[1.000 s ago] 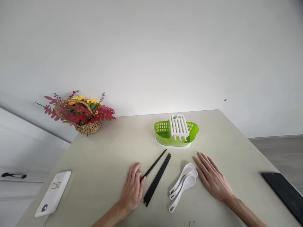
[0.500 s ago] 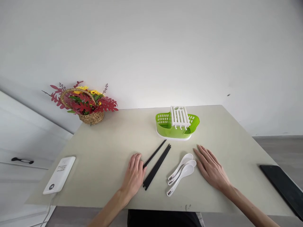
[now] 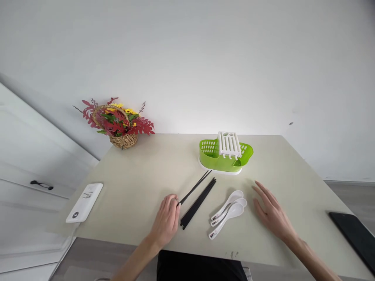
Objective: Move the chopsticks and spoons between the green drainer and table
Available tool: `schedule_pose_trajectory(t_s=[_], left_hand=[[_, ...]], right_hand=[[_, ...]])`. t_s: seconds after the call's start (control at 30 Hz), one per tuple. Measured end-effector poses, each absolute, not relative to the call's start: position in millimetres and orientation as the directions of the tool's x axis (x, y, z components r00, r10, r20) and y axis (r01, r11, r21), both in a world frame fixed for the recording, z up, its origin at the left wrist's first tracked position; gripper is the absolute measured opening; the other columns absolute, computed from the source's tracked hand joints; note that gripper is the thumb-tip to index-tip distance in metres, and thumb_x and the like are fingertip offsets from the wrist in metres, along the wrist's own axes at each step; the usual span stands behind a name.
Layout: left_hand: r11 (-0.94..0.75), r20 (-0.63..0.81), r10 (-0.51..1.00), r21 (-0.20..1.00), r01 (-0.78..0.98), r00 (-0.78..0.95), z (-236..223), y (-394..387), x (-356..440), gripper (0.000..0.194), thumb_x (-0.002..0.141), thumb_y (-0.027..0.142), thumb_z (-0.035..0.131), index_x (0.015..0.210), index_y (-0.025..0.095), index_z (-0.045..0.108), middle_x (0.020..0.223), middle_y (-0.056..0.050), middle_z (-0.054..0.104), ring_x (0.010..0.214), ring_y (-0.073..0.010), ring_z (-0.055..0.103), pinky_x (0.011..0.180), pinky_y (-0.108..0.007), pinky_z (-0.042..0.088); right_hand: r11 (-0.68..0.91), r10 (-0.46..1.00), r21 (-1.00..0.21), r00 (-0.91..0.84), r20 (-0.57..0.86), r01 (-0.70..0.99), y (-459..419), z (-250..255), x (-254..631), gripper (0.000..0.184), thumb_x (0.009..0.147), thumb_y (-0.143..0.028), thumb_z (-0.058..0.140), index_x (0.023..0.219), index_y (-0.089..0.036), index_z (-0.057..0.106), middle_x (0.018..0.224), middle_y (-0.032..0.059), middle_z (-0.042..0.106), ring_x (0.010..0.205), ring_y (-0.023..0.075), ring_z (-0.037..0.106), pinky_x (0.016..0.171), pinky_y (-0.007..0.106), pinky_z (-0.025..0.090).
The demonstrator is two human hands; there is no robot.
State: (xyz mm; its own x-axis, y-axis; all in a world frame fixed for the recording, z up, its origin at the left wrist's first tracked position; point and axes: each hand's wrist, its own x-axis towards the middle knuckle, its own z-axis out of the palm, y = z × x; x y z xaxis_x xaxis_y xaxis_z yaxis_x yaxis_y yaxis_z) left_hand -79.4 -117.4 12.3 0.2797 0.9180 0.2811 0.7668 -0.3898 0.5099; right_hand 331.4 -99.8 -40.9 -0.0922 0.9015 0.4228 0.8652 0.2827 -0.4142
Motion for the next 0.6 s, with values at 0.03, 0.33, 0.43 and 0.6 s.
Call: schedule_pose_trajectory(t_s=[0.03,0.33,0.43,0.6], left_hand=[[-0.345,0.242,0.938,0.605,0.717,0.247,16.7,-125.0,-75.3,0.024,0.112,0.031,0.032,0.111,0.023,0.054,0.118,-0.011,0.061,0.112,-0.0241,0.062,0.098,-0.042,0.054],[0.185,-0.252,0.879,0.963,0.197,0.405,52.7,-182.3,-11.8,0.048,0.110,0.061,0.024,0.084,0.024,0.040,0.071,0.004,0.038,0.062,-0.0137,0.037,0.064,-0.030,0.038],[0.303,-0.326,0.807,0.944,0.128,0.492,56.3,-189.9,-3.4,0.050,0.107,0.067,0.030,0.082,0.024,0.035,0.068,0.006,0.032,0.058,-0.0115,0.027,0.055,-0.029,0.027],[0.347,-0.355,0.790,0.931,0.114,0.500,58.7,-192.1,-9.8,0.050,0.106,0.067,0.033,0.081,0.024,0.036,0.070,0.005,0.036,0.059,-0.0111,0.027,0.055,-0.029,0.025]], right_hand=[[0.268,0.899,-0.454,-0.051,0.436,0.849,-104.3,-28.4,326.9,0.046,0.108,-0.041,0.042,0.150,-0.028,0.055,0.155,0.0118,0.056,0.139,0.0344,0.057,0.109,0.053,0.052],[-0.059,0.984,-0.962,-0.147,-0.101,0.265,-142.3,78.1,251.2,0.050,0.104,-0.059,0.054,0.140,-0.025,0.058,0.080,0.0004,0.062,0.069,0.0178,0.059,0.063,0.030,0.051],[-0.161,0.951,-0.984,-0.253,-0.176,0.079,-143.7,82.7,235.7,0.050,0.104,-0.061,0.052,0.132,-0.021,0.064,0.067,-0.0035,0.052,0.064,0.0155,0.051,0.068,0.031,0.049],[-0.245,0.967,-0.966,-0.099,-0.237,-0.085,-145.2,76.6,215.9,0.052,0.100,-0.069,0.055,0.101,-0.019,0.069,0.062,-0.0055,0.038,0.057,0.0128,0.039,0.055,0.028,0.039]])
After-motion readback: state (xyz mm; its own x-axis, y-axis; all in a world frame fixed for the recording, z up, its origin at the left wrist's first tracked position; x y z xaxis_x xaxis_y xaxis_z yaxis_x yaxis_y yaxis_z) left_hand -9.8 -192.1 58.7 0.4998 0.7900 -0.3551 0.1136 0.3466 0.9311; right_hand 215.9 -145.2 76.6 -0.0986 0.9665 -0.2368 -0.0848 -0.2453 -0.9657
